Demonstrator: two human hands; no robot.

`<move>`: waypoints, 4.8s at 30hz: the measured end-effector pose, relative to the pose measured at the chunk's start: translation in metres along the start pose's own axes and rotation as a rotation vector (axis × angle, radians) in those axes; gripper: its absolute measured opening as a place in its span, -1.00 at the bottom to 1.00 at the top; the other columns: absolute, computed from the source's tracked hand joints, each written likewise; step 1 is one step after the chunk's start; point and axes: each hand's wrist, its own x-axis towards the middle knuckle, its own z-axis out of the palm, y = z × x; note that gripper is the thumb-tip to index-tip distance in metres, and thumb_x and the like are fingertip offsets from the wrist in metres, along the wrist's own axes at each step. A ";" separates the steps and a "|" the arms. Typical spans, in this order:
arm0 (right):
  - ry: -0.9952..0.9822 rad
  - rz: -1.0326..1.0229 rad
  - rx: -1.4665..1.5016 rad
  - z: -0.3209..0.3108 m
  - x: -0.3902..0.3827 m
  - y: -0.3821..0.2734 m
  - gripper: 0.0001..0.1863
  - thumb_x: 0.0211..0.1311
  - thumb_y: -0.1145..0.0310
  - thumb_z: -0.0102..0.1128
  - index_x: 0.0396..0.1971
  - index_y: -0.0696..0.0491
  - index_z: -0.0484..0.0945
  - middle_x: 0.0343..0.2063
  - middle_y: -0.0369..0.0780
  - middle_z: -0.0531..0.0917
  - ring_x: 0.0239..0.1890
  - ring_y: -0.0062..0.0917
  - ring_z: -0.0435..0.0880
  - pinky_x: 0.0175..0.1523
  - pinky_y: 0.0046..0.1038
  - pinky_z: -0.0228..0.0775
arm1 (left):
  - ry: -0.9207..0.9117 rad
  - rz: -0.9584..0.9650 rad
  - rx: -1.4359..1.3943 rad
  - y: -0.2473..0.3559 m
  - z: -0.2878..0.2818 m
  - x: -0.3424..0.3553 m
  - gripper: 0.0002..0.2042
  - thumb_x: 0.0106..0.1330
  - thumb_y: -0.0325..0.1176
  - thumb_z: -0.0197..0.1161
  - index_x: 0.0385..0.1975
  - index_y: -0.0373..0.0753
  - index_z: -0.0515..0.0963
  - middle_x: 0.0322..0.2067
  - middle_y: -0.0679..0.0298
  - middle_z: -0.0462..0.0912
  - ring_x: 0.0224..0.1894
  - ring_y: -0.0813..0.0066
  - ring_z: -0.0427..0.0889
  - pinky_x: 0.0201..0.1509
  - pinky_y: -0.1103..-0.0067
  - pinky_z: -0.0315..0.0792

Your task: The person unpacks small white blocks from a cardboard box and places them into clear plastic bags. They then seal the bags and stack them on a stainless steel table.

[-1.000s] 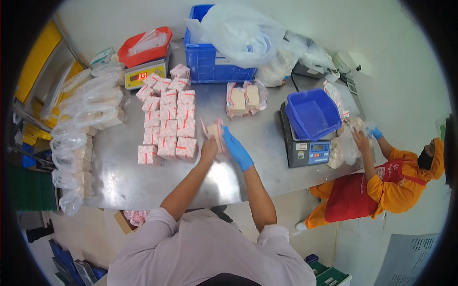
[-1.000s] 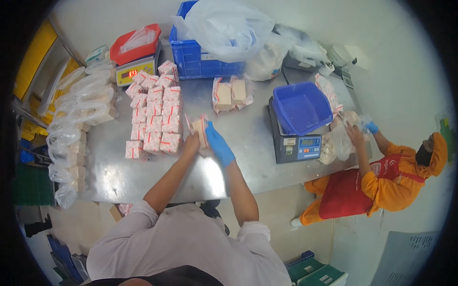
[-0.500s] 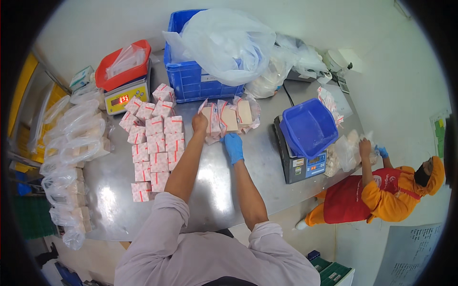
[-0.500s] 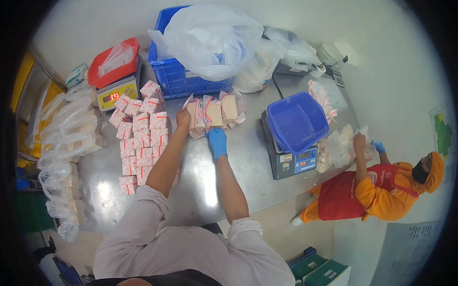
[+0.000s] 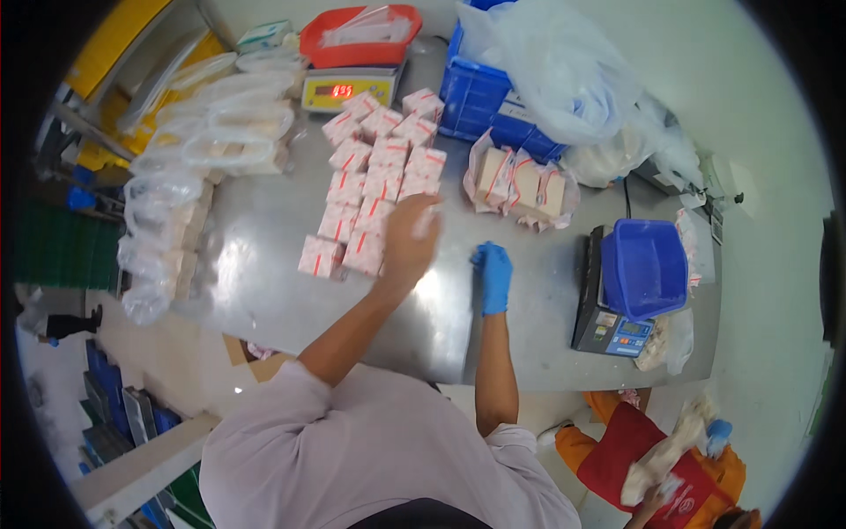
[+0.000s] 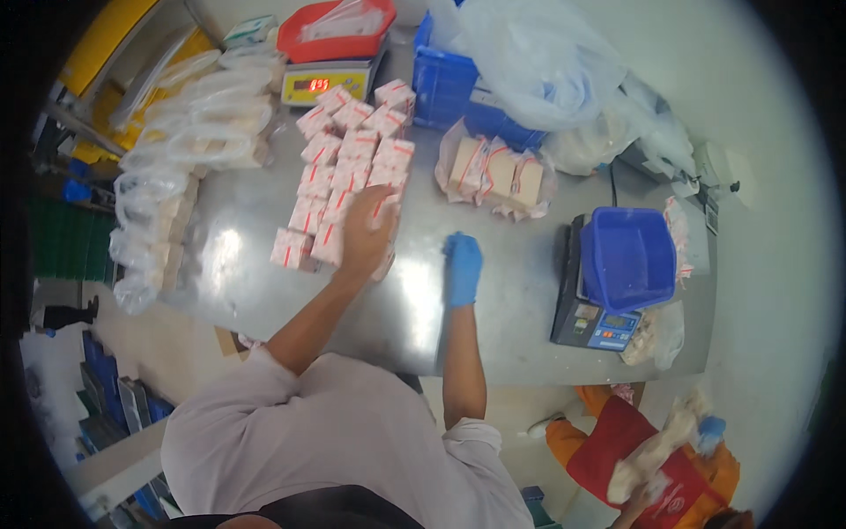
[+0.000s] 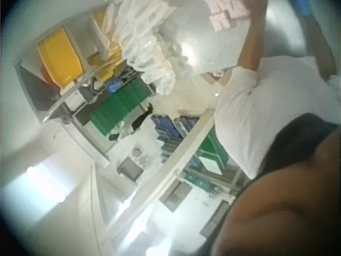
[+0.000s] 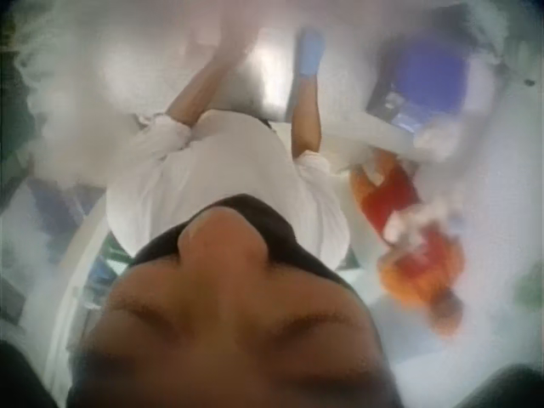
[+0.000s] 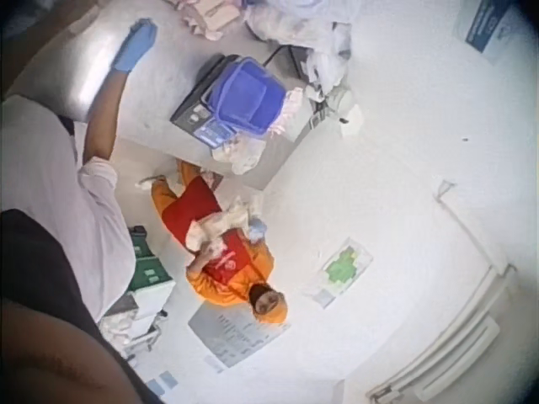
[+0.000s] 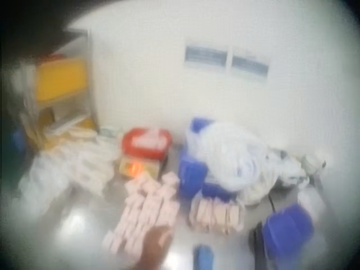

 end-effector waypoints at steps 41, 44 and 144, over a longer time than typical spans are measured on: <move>0.526 -0.311 0.130 0.017 -0.234 -0.006 -0.54 0.17 0.37 0.32 0.09 0.08 0.50 -0.03 -0.19 0.51 -0.09 -0.49 0.57 0.06 -0.50 0.43 | -0.842 -0.081 -0.297 -0.003 -0.015 -0.136 -0.81 0.26 -0.32 0.29 -0.38 -0.34 0.54 -0.52 0.28 0.51 -0.45 0.55 0.43 -0.33 0.58 0.34; 0.457 -0.336 0.007 0.008 -0.234 0.002 -0.75 0.13 0.45 0.32 -0.17 0.12 0.60 -0.11 -0.20 0.52 -0.15 -0.51 0.57 -0.01 -0.53 0.43 | -0.970 -0.472 -0.607 -0.013 -0.017 -0.133 -0.82 0.31 -0.32 0.24 -0.29 -0.33 0.57 -0.49 0.31 0.53 -0.42 0.60 0.44 -0.30 0.62 0.35; 0.552 0.025 0.221 0.005 -0.251 0.056 -0.67 0.35 0.18 0.18 -0.16 0.14 0.39 -0.38 -0.22 0.59 -0.46 -0.60 0.60 -0.37 -0.57 0.46 | -0.831 0.741 0.107 -0.054 -0.011 -0.183 -0.85 0.08 -0.41 0.34 -0.34 -0.13 0.61 -0.39 0.24 0.47 -0.21 0.27 0.49 -0.16 0.41 0.36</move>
